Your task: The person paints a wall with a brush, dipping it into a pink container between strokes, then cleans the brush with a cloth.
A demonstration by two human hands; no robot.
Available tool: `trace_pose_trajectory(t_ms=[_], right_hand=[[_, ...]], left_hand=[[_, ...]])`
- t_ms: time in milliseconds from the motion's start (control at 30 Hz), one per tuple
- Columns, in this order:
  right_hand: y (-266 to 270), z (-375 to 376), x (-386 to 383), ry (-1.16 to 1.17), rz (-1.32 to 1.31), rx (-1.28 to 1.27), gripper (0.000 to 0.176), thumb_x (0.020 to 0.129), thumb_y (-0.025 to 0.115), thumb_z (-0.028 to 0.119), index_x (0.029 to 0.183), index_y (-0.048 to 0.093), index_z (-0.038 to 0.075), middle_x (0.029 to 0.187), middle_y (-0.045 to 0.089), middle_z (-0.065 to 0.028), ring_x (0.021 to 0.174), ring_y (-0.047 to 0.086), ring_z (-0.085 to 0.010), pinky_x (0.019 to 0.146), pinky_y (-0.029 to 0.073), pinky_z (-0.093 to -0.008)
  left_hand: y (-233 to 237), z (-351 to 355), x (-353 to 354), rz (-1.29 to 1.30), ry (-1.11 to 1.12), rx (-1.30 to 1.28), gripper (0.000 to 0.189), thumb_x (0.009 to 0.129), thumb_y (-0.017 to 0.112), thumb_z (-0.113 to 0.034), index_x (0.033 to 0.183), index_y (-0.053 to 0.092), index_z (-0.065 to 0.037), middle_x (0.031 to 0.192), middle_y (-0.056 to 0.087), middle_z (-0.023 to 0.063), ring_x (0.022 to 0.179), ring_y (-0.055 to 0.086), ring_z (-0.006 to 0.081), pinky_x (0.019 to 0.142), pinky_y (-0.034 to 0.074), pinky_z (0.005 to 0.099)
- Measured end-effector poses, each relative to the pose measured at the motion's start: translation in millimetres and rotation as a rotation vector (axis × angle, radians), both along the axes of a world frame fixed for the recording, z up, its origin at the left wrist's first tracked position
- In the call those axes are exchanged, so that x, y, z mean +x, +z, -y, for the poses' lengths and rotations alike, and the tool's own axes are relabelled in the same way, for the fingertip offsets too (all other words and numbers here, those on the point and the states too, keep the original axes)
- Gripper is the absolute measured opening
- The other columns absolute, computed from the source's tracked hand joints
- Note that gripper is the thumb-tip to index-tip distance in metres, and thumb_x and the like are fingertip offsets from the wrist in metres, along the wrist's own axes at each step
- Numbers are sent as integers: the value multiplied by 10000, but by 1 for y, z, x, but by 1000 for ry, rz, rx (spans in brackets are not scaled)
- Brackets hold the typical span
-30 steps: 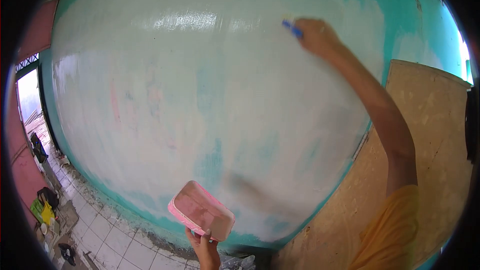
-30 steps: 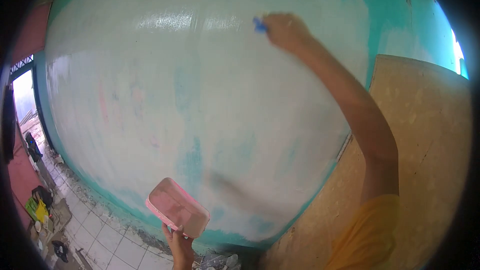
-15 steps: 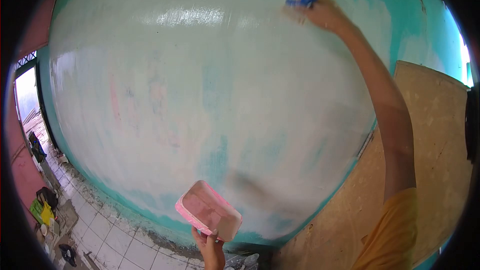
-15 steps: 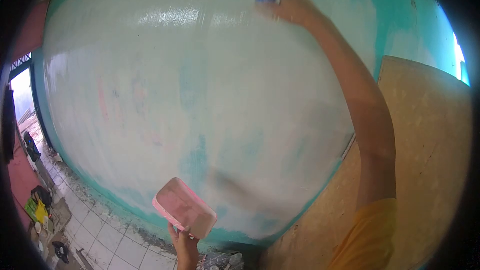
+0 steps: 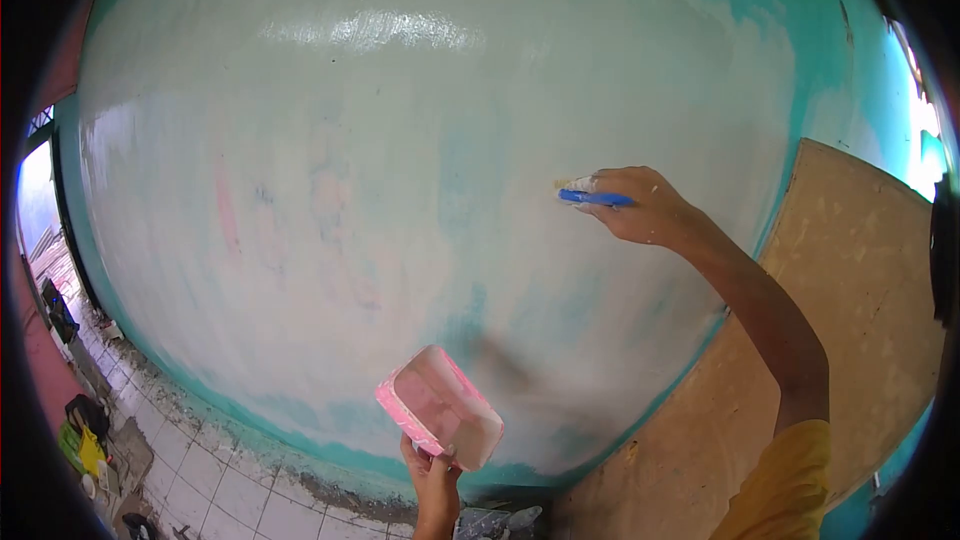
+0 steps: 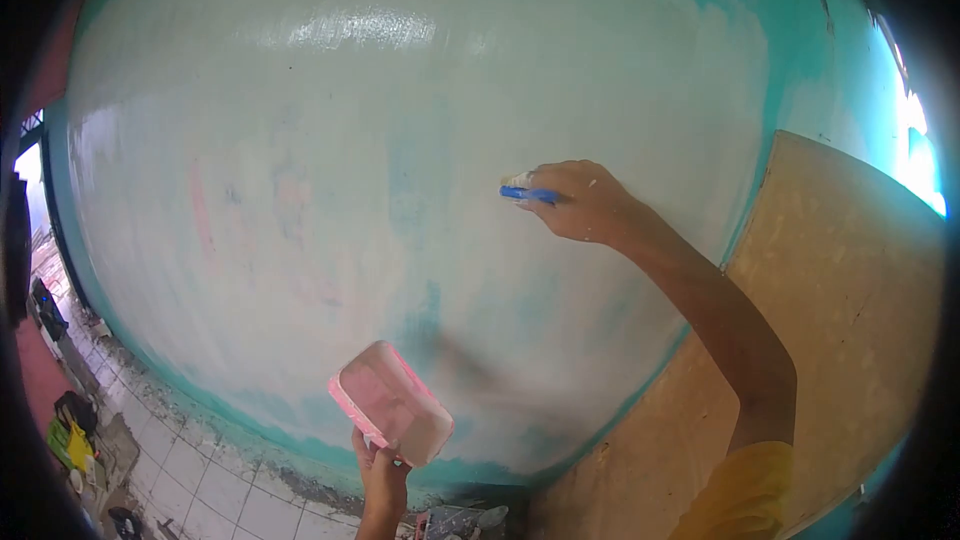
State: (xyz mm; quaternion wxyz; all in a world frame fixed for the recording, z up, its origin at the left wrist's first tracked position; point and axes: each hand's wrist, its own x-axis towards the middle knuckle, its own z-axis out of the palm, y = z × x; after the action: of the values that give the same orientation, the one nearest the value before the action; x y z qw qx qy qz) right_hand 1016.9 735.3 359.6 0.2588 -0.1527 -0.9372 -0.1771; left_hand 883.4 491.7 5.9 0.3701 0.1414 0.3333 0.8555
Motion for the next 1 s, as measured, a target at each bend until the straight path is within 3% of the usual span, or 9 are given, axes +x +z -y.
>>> trace_pose_trajectory(t_ms=[167,267,367,533,600,667,733,867,1000], right_hand=[[93,-22,0,-297,0,260,427,916,498,526,1102,701,201,1032,668,-168,978,607,-364,888,482,-422],[161,-20,-4,-238,-289,377,408,927,508,490,1193,667,226,1071,675,-156,1002,623,-336,904,476,-411],[202,-28,-11,-222,-495,452,388,933,518,431,1194,661,182,1063,680,-136,992,634,-333,889,486,-412],[142,-16,-20,-216,-584,570,290,875,598,233,1143,642,132,1021,675,-122,927,638,-328,831,508,-426],[84,-27,-18,-107,-318,755,316,805,641,151,1120,631,137,1078,659,-111,954,629,-318,819,518,-417],[25,-18,-22,24,-197,640,334,776,655,136,1109,634,147,1116,646,-109,983,620,-312,813,523,-405],[-10,7,-22,-97,-34,351,350,773,676,175,1119,630,150,1108,651,-104,972,627,-298,813,525,-396],[5,-15,-23,-175,24,176,287,839,655,262,1107,647,160,1118,656,-84,980,629,-284,840,516,-388],[110,-16,-31,-225,-110,301,437,925,477,521,1215,645,242,1161,655,-91,1075,605,-298,939,463,-404]], left_hand=[[0,4,-9,-56,-5,-24,748,803,582,-97,1440,193,-162,1376,394,115,1131,479,261,850,482,459],[1,6,-17,-45,-29,-80,753,801,593,-105,1439,199,-166,1369,397,109,1155,469,263,852,482,459],[-3,8,-25,-242,-27,-102,755,905,589,-405,1461,197,-76,1231,447,104,980,516,207,699,470,296],[-2,13,-29,-311,2,-89,764,899,559,-509,1432,255,-54,1218,443,111,1000,513,218,708,481,307],[-18,11,-36,-500,67,-143,782,894,551,-535,1430,266,-41,1237,435,118,1035,507,235,744,483,326],[-16,13,-38,-688,128,-196,802,889,542,-561,1427,276,-28,1256,427,124,1070,501,252,780,484,346],[5,18,-36,-387,2,-162,827,885,522,-592,1429,289,-14,1307,401,140,1123,484,282,844,474,375],[2,16,-43,-470,-4,-177,849,883,513,-601,1446,253,-22,1325,393,146,1120,485,277,842,477,373],[-4,14,-45,-341,-74,-187,843,892,524,-568,1461,207,-34,1334,386,142,1134,476,267,838,477,375]])
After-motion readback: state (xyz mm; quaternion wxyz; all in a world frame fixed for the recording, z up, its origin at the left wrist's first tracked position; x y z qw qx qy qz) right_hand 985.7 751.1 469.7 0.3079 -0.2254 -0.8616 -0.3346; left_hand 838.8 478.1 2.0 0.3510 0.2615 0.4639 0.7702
